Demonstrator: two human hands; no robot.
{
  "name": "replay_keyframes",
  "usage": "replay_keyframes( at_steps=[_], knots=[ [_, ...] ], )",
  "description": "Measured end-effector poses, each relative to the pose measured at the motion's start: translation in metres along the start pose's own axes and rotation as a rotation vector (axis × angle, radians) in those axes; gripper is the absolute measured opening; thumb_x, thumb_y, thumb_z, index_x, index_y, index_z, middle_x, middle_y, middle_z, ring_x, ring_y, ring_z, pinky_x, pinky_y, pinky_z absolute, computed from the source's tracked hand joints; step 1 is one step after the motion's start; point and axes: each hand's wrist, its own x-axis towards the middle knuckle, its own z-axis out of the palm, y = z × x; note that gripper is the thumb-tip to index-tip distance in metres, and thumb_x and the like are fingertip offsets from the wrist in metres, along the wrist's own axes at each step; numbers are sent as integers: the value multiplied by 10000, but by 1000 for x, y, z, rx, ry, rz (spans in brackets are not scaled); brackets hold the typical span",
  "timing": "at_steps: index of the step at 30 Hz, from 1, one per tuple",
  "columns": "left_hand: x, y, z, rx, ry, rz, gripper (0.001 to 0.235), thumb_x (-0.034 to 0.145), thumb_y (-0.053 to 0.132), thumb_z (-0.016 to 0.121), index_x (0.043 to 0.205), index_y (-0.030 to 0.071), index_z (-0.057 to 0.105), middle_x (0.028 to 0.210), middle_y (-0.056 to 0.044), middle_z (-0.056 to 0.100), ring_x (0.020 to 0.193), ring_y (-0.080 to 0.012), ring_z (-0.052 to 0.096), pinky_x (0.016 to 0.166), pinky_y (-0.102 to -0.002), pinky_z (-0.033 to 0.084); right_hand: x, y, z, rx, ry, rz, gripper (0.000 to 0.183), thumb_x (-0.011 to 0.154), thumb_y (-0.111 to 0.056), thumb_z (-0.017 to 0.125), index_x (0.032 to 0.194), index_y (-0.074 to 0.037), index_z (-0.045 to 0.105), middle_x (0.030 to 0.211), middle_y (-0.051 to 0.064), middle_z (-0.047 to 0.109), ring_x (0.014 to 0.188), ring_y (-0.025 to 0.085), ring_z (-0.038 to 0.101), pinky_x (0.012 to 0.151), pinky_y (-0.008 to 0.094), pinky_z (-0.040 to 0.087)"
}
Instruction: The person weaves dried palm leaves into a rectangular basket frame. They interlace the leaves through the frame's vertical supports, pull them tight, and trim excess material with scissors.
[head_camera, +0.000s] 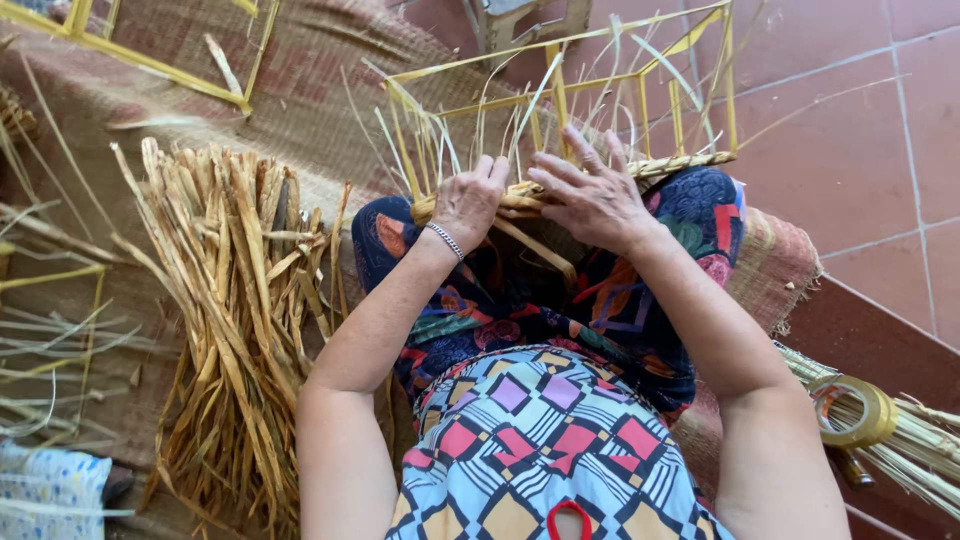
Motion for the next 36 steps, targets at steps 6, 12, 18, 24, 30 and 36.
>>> replay_keyframes(
  at_steps=[6,12,18,24,30,36],
  knots=[
    [-3,-7,-9,-269,74,11,244,849,-22,645,1069,81,630,1005,-150,599,783,-370,690,704,-461,577,-33,-1,-25,284,-16,6,287,1049,-337,657,1317,-238,638,1481,12,578,1543,263,378,1318,608,202],
    [-6,-11,-4,-364,15,-21,159,882,5,660,1025,74,652,983,-141,609,812,-333,691,746,-432,574,-25,69,-37,-86,-112,88,669,912,-671,491,1413,-248,621,1548,49,550,1480,332,346,1169,680,-3],
    [-2,-31,-11,-784,-71,-88,241,911,10,609,1099,86,739,994,-78,678,848,-195,678,779,-324,572,2,96,-17,338,-760,633,657,936,-756,425,1418,-372,652,1440,57,646,1418,302,497,1284,601,139],
    [-2,-22,-26,-717,-100,-128,117,881,166,741,971,93,758,872,-66,691,740,-147,680,695,-307,558,-10,39,-28,-19,312,216,412,910,-394,792,1208,-122,710,1272,144,703,1261,386,608,1117,533,376],
    [11,-21,-16,-699,-77,-193,135,867,220,747,927,100,735,777,-33,709,706,-134,683,680,-311,552,-31,-91,1,308,210,351,435,881,-357,841,1128,-38,680,1011,169,706,950,358,665,821,462,548],
    [14,-22,-15,-789,-154,-313,144,838,240,744,927,127,730,783,-1,724,718,-95,682,686,-285,560,-4,-100,55,837,75,359,684,836,-269,863,1299,117,540,1123,302,663,1043,402,648,893,488,518]
  ],
)
